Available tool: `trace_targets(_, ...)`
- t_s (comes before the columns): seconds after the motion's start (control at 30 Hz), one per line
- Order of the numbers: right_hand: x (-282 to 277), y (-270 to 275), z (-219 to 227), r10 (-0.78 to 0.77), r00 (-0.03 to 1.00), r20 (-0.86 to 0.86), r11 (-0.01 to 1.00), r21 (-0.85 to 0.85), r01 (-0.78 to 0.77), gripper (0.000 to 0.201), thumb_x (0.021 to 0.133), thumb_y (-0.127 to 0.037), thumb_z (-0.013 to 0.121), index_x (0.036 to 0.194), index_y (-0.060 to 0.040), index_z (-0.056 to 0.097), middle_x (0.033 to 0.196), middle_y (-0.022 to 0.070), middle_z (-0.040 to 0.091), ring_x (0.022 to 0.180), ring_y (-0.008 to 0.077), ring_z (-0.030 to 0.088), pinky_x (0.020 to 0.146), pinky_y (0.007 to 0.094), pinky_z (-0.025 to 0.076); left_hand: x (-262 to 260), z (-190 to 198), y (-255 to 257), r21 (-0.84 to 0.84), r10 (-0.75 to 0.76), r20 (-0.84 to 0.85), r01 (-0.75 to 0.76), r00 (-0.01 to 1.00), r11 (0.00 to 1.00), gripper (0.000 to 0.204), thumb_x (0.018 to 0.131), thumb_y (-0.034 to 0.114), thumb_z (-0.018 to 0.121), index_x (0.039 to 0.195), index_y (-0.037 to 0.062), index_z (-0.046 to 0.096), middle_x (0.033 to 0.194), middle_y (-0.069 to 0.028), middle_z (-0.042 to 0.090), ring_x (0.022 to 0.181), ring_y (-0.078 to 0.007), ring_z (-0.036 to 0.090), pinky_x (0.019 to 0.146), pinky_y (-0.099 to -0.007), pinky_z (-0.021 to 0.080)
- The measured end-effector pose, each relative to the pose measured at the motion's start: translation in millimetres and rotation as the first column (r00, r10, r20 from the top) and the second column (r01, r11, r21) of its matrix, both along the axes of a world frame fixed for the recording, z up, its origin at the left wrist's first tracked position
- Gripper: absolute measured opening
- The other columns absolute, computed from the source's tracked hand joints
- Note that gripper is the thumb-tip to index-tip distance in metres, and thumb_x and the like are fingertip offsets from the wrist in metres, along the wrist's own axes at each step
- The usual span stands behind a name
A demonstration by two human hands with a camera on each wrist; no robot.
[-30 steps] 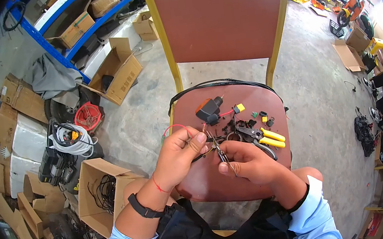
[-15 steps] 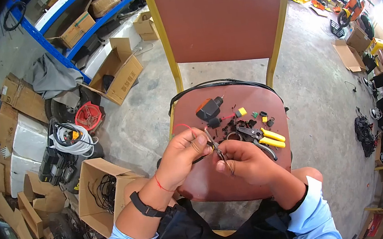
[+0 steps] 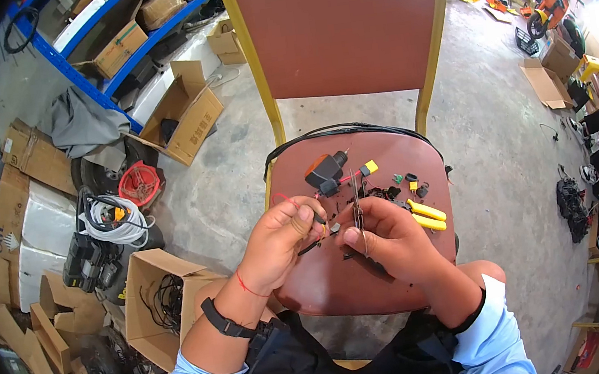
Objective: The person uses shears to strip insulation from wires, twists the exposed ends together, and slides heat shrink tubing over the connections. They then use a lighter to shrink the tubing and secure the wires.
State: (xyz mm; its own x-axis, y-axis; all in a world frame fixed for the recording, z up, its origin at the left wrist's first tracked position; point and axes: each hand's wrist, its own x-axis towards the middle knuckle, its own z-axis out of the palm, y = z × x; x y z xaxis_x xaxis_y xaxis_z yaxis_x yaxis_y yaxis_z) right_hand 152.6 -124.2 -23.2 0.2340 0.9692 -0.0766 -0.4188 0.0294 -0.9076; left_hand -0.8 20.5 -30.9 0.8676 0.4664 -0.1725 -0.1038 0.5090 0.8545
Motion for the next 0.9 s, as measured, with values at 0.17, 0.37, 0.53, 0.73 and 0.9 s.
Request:
trace_targets(0.17, 0, 2, -6, -0.061, 0.985, 0.159, 0.995, -0.066, 0.072, 0.031, 0.093, -0.001, 0.067, 0.121, 0.0006, 0.055, 0.111, 0.0072, 0.066, 0.099, 0.0113, 0.063, 0.085, 0.026, 0.052, 5, 6, -6, 0.171, 0.059, -0.067, -0.047, 0.996, 0.984, 0.025, 0.102, 0.029, 0.057, 0.095, 0.0056, 0.059, 0.086, -0.0016, 0.058, 0.083, -0.0109, 0.056, 0.081, -0.027, 0.048)
trace_targets(0.37, -1, 3, -6, -0.109, 0.982, 0.156, 0.993, -0.036, 0.116, 0.032, 0.092, 0.0, 0.068, 0.121, 0.0009, 0.054, 0.113, 0.0102, 0.066, 0.104, 0.0149, 0.065, 0.089, 0.0286, 0.054, 5, 6, -8, 0.211, 0.078, -0.084, -0.058, 0.993, 0.976, 0.025, 0.101, 0.029, 0.06, 0.089, 0.0071, 0.059, 0.083, -0.0003, 0.06, 0.079, -0.0097, 0.056, 0.079, -0.027, 0.048)
trace_targets(0.53, -1, 3, -7, -0.114, 0.987, 0.116, 0.993, -0.012, 0.116, 0.032, 0.091, 0.001, 0.069, 0.12, 0.0006, 0.055, 0.113, 0.0101, 0.066, 0.103, 0.0146, 0.064, 0.089, 0.0285, 0.054, 3, 6, -10, 0.314, 0.082, -0.127, -0.038, 0.988, 0.949, 0.022, 0.099, 0.024, 0.065, 0.093, 0.0035, 0.063, 0.087, -0.0016, 0.065, 0.08, -0.0079, 0.06, 0.076, -0.024, 0.05)
trace_targets(0.73, -5, 4, -8, -0.141, 0.984, 0.106, 0.989, -0.036, 0.145, 0.03, 0.091, 0.001, 0.069, 0.118, 0.0006, 0.056, 0.114, 0.0106, 0.067, 0.103, 0.0147, 0.065, 0.088, 0.0288, 0.055, 4, 8, -13, 0.318, 0.122, -0.197, -0.054, 0.973, 0.947, 0.021, 0.097, 0.015, 0.066, 0.109, -0.0022, 0.067, 0.1, -0.0056, 0.068, 0.09, -0.0117, 0.066, 0.081, -0.0243, 0.057)
trace_targets(0.9, -4, 5, -10, -0.163, 0.981, 0.104, 0.981, -0.093, 0.173, 0.029, 0.09, 0.0, 0.07, 0.116, 0.0006, 0.057, 0.112, 0.011, 0.069, 0.101, 0.0146, 0.066, 0.087, 0.0294, 0.056, 5, 16, -13, 0.413, 0.098, -0.217, 0.0, 0.971, 0.911, 0.025, 0.096, 0.008, 0.065, 0.118, -0.0049, 0.066, 0.109, -0.0072, 0.067, 0.097, -0.015, 0.067, 0.087, -0.0268, 0.057)
